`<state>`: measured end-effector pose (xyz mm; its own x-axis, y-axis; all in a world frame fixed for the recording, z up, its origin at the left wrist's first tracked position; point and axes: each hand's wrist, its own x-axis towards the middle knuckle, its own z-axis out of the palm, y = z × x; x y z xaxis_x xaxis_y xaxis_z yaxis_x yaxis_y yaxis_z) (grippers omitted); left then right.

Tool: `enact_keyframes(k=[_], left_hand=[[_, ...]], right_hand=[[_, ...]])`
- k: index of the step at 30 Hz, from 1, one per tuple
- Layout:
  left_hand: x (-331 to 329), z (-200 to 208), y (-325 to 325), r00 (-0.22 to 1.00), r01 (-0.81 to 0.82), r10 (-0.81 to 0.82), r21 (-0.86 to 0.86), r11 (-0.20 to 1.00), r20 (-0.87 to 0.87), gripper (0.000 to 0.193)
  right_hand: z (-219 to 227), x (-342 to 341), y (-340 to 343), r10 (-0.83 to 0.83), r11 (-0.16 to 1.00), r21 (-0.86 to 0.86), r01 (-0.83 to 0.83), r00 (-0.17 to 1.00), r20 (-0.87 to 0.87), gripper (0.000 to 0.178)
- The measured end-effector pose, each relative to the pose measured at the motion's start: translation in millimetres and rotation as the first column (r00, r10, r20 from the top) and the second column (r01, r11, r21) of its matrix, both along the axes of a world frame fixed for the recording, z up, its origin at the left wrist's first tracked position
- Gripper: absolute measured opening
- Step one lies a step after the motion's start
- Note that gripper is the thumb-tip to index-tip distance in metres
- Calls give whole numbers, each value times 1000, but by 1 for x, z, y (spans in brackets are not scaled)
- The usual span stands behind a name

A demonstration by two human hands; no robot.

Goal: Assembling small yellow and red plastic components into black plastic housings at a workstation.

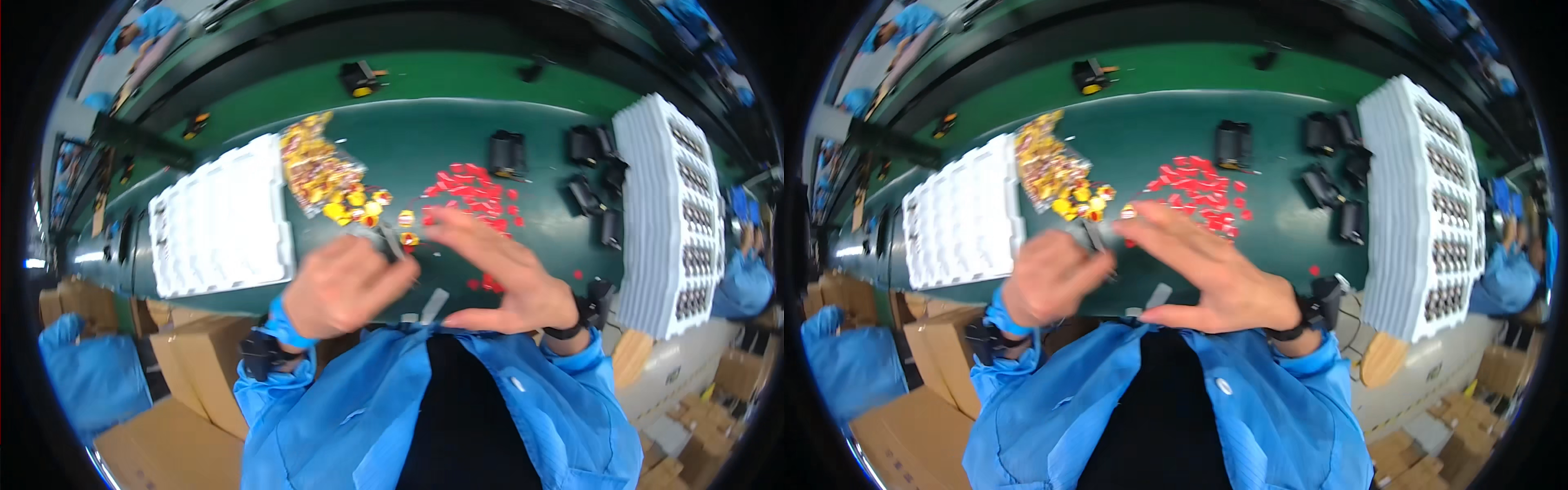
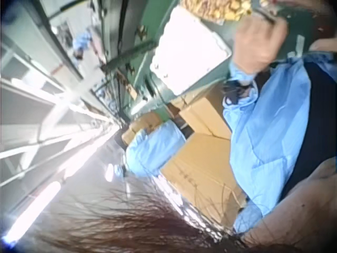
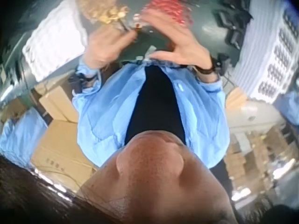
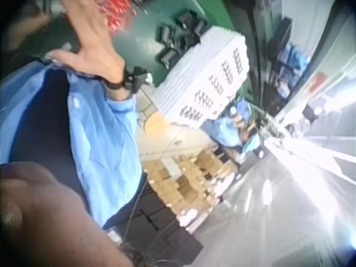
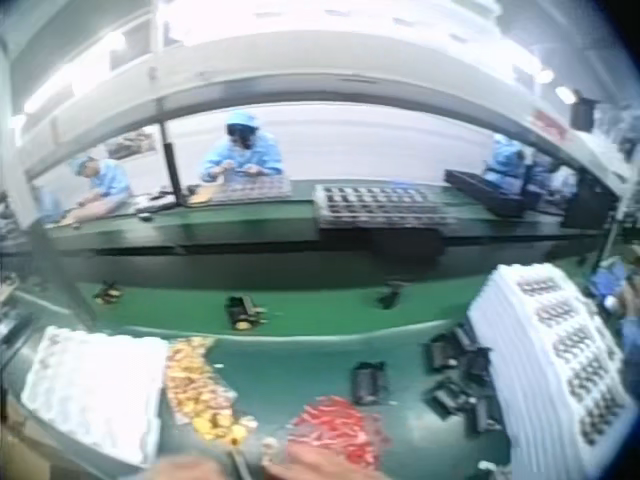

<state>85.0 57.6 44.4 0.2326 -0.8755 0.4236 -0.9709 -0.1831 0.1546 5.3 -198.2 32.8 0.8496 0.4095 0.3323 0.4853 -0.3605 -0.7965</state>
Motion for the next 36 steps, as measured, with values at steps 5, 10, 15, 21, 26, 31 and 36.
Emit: enact_keyframes(k=[5, 10, 15, 21, 26, 31, 36], left_hand=[[-12, -20, -86, 968, 196, -223, -212, 958, -113, 38], [-7, -25, -128, 851, 330, -416, -290, 898, -319, 37], [34, -42, -158, 894, 67, -190, -298, 952, -406, 57], [73, -99, -191, 919, -28, -21, -118, 993, -393, 67], [-7, -54, -188, 887, 177, -240, -190, 966, -394, 49], [-43, -83, -190, 900, 140, -129, -5, 990, -416, 36], [-51, -84, -192, 914, 154, -122, 52, 987, -387, 34]], right_hand=[[-15, -22, -38, -121, 990, 67, 121, 993, 6, 71], [-15, -42, -74, -238, 969, 70, 236, 971, 23, 66], [-27, -57, -107, -409, 909, 114, 401, 910, 63, 63], [-43, -70, -119, -595, 803, 137, 580, 788, 158, 51], [-38, -93, -120, -672, 740, 167, 651, 724, 155, 45], [-43, -108, -127, -630, 776, 64, 628, 766, 126, 42], [-59, -106, -121, -538, 829, -88, 552, 831, 142, 41]])
